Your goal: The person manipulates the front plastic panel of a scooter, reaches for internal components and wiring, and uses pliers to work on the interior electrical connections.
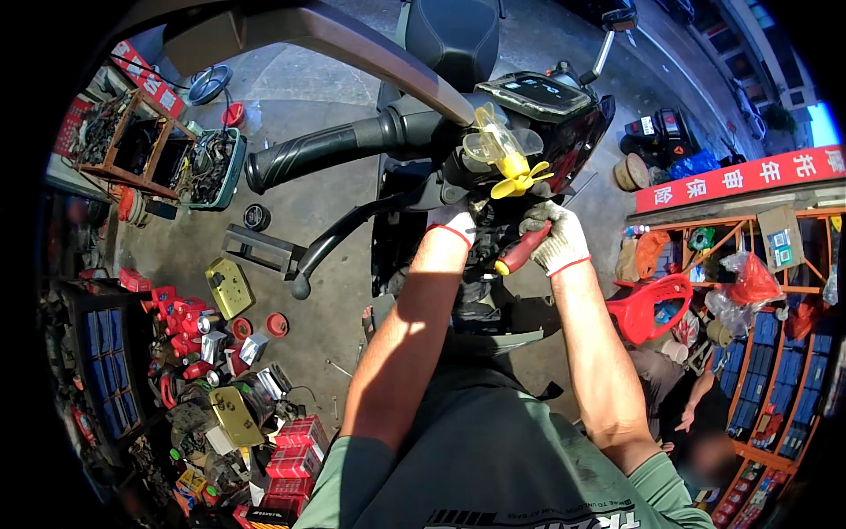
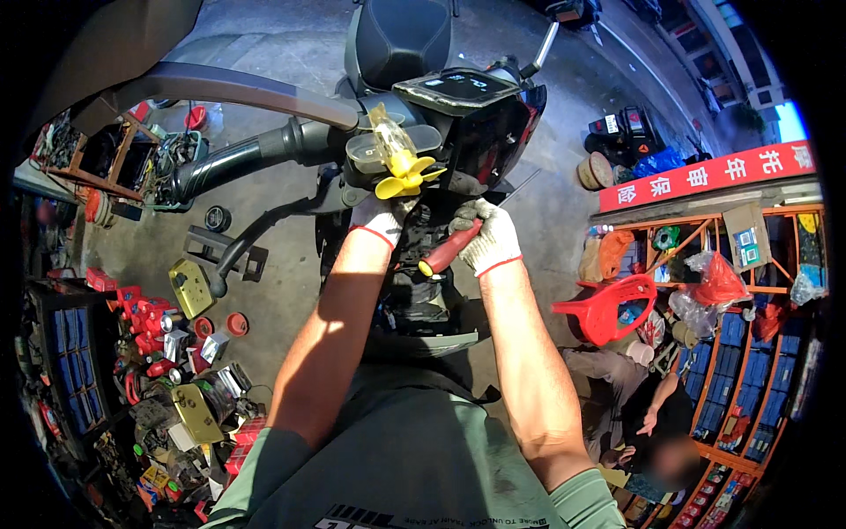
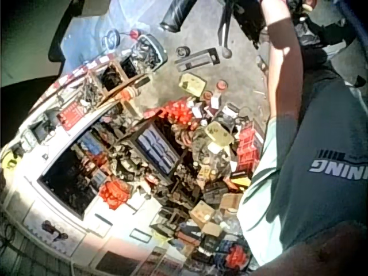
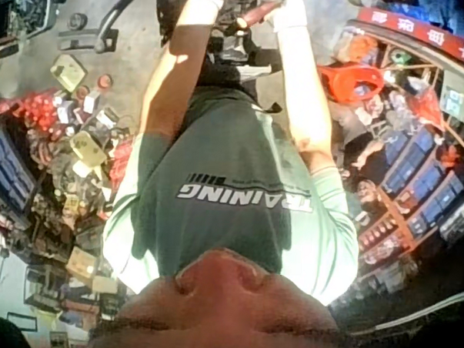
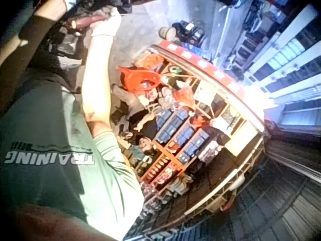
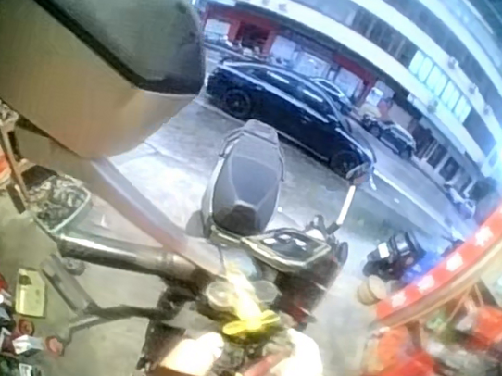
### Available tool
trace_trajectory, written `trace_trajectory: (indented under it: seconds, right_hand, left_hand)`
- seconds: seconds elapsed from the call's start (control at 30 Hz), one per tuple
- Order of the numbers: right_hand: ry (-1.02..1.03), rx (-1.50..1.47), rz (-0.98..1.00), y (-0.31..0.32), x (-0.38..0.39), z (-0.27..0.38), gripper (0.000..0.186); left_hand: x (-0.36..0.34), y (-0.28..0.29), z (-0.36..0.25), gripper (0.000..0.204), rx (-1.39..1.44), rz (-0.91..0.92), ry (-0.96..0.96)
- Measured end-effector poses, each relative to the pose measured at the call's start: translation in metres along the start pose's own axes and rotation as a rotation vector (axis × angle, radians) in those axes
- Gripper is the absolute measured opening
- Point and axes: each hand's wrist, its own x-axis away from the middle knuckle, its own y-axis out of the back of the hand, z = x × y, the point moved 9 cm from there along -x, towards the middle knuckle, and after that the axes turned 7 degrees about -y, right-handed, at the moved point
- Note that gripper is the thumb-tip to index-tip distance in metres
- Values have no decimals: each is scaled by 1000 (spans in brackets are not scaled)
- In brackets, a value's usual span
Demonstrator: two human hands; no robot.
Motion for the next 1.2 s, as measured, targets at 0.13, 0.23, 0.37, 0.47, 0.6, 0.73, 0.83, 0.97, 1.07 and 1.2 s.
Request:
trace_trajectory:
  seconds: [0.13,0.23,0.37,0.47,0.6,0.73,0.83,0.97,1.07,1.2]
  right_hand:
    - [-9,2,-50,-2,0,-2,14]
    - [-8,48,-50,1,-2,-1,14]
    - [3,110,-88,7,0,2,12]
    - [75,239,-104,2,3,4,11]
    - [58,177,-28,25,-1,11,12]
    - [103,227,-76,48,9,28,16]
    - [59,174,-50,42,10,25,19]
    - [96,241,-111,36,8,25,29]
    - [118,289,-170,31,5,29,35]
    - [42,285,-148,27,-12,30,36]
  left_hand:
    - [7,-10,4,27,-18,7,-4]
    - [14,-12,9,28,-358,94,-67]
    - [27,-28,4,30,-1543,290,-292]
    - [-1,-13,11,27,-1801,303,-510]
    - [-18,8,4,31,-1054,218,-573]
    - [-2,3,48,28,132,15,101]
    - [12,-4,38,25,132,4,103]
    - [26,-21,31,24,199,156,152]
    - [28,-12,34,25,183,42,155]
    - [30,-18,42,31,96,56,161]
